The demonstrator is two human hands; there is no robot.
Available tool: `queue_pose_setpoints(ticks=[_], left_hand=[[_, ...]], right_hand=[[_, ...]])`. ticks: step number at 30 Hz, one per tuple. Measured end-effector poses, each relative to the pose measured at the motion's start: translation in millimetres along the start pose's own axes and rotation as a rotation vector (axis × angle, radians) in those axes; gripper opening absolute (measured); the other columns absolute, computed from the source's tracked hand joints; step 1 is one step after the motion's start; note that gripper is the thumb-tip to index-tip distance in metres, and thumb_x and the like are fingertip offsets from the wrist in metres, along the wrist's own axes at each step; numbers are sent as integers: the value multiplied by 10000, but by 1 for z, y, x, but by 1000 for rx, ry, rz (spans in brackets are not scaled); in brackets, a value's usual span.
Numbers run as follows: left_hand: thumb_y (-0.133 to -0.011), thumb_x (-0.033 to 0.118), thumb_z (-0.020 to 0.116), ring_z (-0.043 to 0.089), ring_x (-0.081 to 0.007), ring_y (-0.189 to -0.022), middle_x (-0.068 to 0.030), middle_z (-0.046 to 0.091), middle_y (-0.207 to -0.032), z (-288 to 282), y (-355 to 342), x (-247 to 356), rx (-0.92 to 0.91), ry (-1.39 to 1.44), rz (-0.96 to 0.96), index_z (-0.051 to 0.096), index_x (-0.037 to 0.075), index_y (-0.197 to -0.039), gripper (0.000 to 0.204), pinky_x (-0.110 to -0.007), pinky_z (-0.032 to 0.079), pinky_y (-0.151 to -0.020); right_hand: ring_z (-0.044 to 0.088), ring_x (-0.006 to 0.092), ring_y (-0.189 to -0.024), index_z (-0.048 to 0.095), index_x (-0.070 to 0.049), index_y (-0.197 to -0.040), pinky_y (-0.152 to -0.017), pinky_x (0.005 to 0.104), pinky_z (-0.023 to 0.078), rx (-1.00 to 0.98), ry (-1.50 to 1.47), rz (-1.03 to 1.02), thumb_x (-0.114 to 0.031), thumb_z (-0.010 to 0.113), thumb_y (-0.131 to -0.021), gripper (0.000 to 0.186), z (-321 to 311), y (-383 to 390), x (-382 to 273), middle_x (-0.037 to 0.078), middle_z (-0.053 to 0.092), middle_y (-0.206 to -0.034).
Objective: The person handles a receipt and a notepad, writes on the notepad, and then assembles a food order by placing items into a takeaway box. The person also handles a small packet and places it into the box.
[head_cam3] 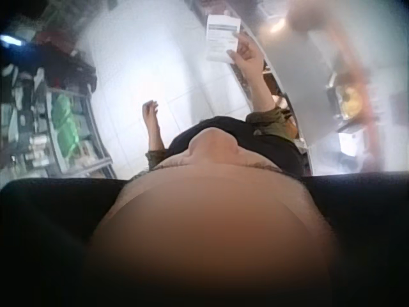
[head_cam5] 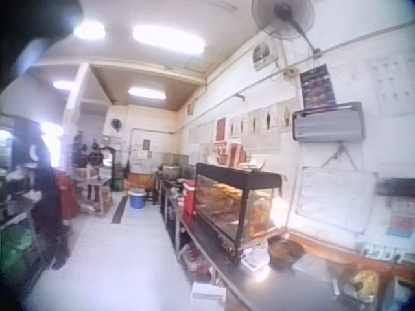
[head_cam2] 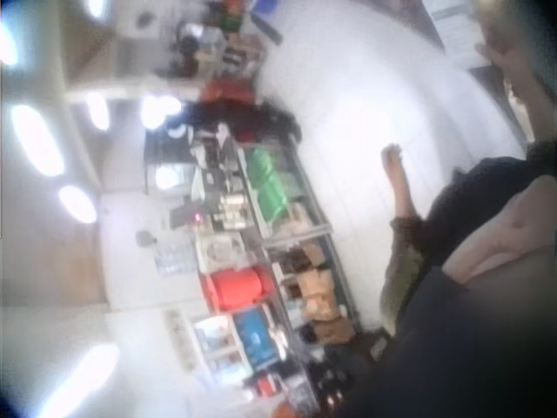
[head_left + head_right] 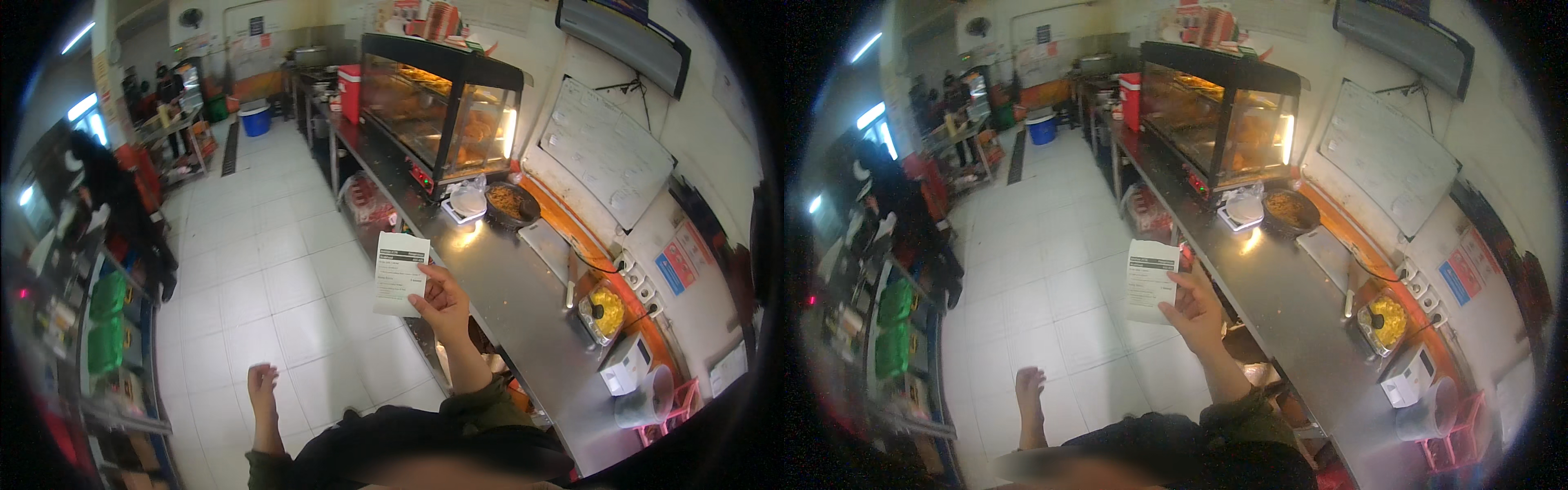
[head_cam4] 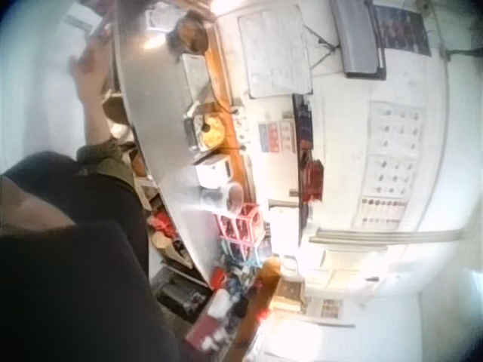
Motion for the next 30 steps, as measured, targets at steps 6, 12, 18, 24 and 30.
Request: queue_pose_setpoints(ticks=[6,12,18,24,30], left_hand=[[-934,120,574,602,-124,-914,-39,643,-1025,186,-162,90,-473,118,187,556,78,-1120,192,-257,443,-783],[-921,108,568,616,-151,-927,-66,640,-1056,319,-266,88,-624,79,114,553,61,-1138,223,-274,454,-792],[-890,117,583,614,-152,-944,-65,641,-1059,383,-367,80,-530,81,7,559,63,-1134,250,-282,460,-786],[-870,126,598,619,-152,-889,-58,640,-1052,434,-483,87,-530,-4,22,565,81,-1120,256,-286,470,-755],[-860,92,594,591,-141,-907,-43,621,-1050,557,-607,122,-827,-15,17,562,90,-1121,263,-271,457,-777]], right_hand=[[590,197,-1146,505,29,-1328,-982,331,481,95,65,58,124,637,-839,516,-41,-96,43,138,591,-1249],[543,202,-1215,516,-4,-1344,-1037,347,423,99,136,-51,163,598,-834,543,-103,-218,76,130,563,-1288],[591,186,-1121,499,45,-1339,-954,320,481,138,273,-101,111,650,-844,522,-158,-348,110,124,585,-1236],[571,159,-1053,490,18,-1364,-940,306,463,119,576,-363,125,622,-842,549,-176,-458,97,93,528,-1251],[538,141,-1041,453,18,-1395,-896,280,456,395,898,-439,126,619,-802,625,-189,-543,52,96,465,-1285]])
Point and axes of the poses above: each hand's wrist, its own y-axis away from the middle knuckle, its own z-axis out of the palm, x = y × z, the point moved 6 cm from there along -y, towards the middle knuckle
